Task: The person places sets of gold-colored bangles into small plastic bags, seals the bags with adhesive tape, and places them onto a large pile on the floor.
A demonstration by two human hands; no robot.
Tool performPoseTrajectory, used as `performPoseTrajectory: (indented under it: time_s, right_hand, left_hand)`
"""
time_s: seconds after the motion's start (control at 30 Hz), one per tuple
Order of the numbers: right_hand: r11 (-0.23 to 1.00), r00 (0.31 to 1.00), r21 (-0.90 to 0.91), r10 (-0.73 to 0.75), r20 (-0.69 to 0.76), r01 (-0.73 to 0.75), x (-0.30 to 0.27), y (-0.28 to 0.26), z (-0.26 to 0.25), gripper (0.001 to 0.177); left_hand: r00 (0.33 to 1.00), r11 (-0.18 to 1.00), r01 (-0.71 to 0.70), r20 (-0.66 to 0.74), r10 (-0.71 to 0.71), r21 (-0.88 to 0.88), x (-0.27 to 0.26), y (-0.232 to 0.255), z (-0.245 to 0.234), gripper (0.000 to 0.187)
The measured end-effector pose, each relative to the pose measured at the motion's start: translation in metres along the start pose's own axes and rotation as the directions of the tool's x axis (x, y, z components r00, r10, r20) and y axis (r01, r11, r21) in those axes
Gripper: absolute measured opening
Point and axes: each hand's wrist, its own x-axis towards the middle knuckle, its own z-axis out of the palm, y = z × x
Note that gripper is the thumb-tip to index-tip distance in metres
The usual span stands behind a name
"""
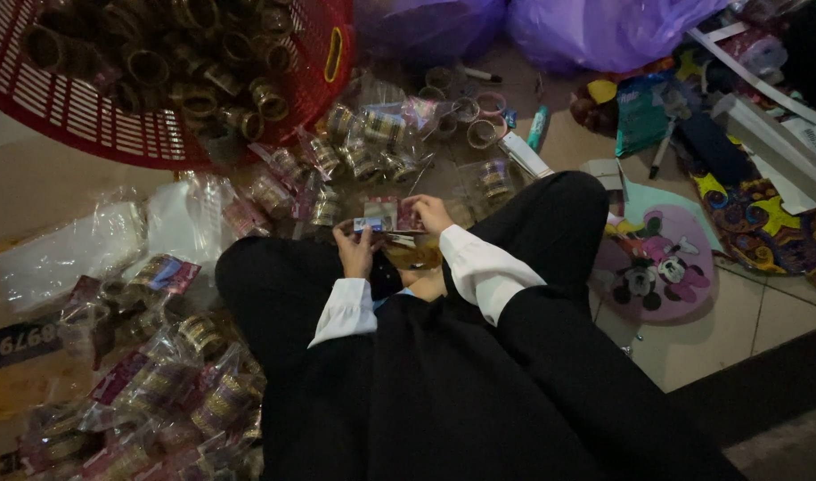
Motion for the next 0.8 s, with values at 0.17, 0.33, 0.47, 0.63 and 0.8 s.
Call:
performPoseTrajectory:
  time_s: [0.17, 0.33, 0.47, 0.63, 0.8]
  right_hand:
    - [0.948, 0.993, -0.31, -0.036, 0.116, 0.07, -0.047, -0.055, 0.019, 0.039]
    - [0.903, 0.97, -0.401, -0.058, 0.238, 0.152, -0.069, -0.076, 0.018, 0.029]
    - [0.91, 0.984, -0.4, -0.037, 0.176, 0.106, -0.033, -0.039, 0.006, 0.035]
    - [0.908, 0.918, -0.233, 0.282, -0.279, -0.349, 0.036, 0.023, -0.042, 0.075]
    - [0.924, 0.723, 0.18, 0.376, -0.579, -0.337, 0.151, 0.145, -0.118, 0.071]
  left_hand:
    - [1.0, 0.998, -0.017, -0.001, 0.017, 0.057, 0.006, -0.005, 0.004, 0.05]
    - [0.999, 0.985, -0.014, -0.032, 0.02, 0.172, 0.001, 0.002, 0.012, 0.048]
    - [0.999, 0.999, 0.013, -0.037, -0.014, -0.041, 0.015, -0.004, 0.008, 0.055]
    - [0.997, 0.974, 0.041, -0.052, -0.054, -0.221, 0.017, -0.014, -0.006, 0.069]
    - [1.0, 0.943, 0.004, 0.002, -0.003, -0.334, 0.01, -0.006, -0.005, 0.067]
